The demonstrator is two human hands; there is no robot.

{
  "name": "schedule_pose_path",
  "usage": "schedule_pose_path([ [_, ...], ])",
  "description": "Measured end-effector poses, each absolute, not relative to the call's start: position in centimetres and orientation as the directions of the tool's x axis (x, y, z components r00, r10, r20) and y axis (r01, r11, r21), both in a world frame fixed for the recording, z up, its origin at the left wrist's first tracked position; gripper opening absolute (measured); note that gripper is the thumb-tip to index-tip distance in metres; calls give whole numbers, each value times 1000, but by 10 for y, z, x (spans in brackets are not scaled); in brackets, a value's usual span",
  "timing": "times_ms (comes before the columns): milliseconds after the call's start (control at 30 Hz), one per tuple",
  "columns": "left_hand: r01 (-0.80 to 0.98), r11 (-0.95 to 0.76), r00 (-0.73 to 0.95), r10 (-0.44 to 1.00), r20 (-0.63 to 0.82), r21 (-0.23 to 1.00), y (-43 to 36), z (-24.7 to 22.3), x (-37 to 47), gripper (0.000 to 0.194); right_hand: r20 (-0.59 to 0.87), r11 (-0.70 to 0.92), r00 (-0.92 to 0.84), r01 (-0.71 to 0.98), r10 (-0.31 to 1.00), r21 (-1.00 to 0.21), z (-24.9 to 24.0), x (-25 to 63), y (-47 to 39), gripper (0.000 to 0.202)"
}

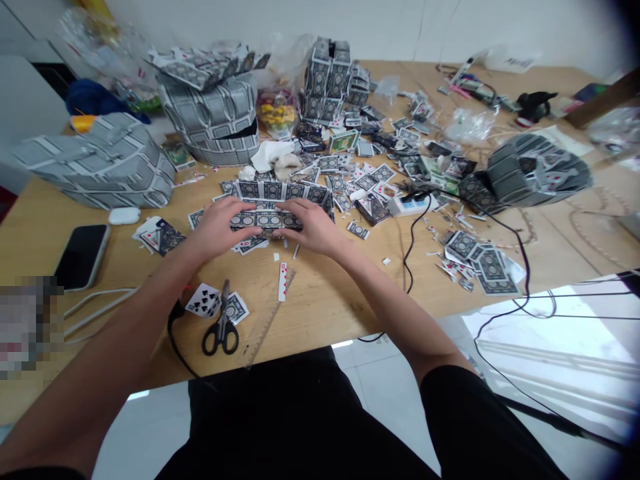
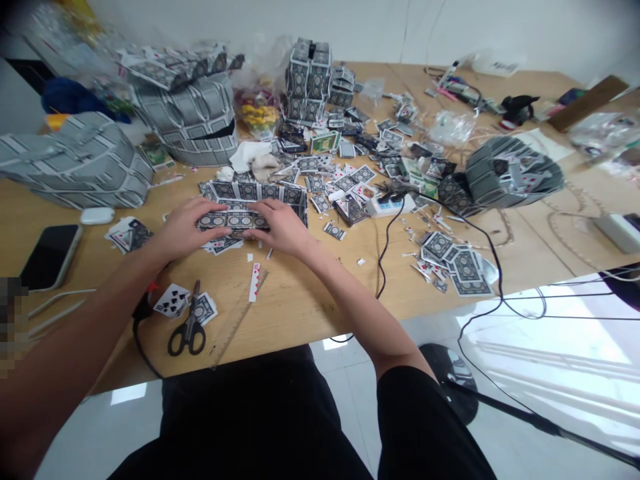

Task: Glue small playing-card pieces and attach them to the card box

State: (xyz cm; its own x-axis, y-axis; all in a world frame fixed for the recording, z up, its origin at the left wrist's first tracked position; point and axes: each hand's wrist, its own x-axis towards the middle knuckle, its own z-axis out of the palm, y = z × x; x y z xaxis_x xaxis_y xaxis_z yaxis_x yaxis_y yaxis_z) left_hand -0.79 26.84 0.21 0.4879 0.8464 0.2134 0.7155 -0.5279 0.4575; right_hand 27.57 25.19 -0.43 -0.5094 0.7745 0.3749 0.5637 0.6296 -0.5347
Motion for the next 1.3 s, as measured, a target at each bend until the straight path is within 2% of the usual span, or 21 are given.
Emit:
schedule_pose_path([
  [200, 715, -524, 497, 847, 190, 464, 271, 0, -6, 51, 288, 555, -482, 625, 827, -548, -4, 290, 251, 50],
  [400, 666, -553, 514, 827, 230, 501, 274, -4, -9, 52, 299, 548, -470, 595, 831, -589, -10, 290, 250, 40],
  [733, 640, -565, 543, 812, 215, 520, 279, -3, -9, 57, 316, 549, -459, 578, 830, -603, -10, 288, 249, 38],
  [900, 694, -586, 517, 810, 278, 418, 266, 0, -1, 56, 434, 611, -430, 590, 791, -528, -11, 292, 234, 48],
  [967, 701, -616, 512, 786, 348, 360, 255, 4, 8, 49, 477, 615, -396, 596, 785, -517, -12, 297, 225, 39],
  [1067, 669, -678, 544, 726, 421, 304, 239, 10, 25, 28, 500, 592, -345, 622, 794, -512, -15, 307, 214, 20],
  [1300, 652, -712, 570, 688, 449, 262, 226, 2, 53, 26, 504, 560, -298, 649, 810, -516, -25, 314, 204, 17],
])
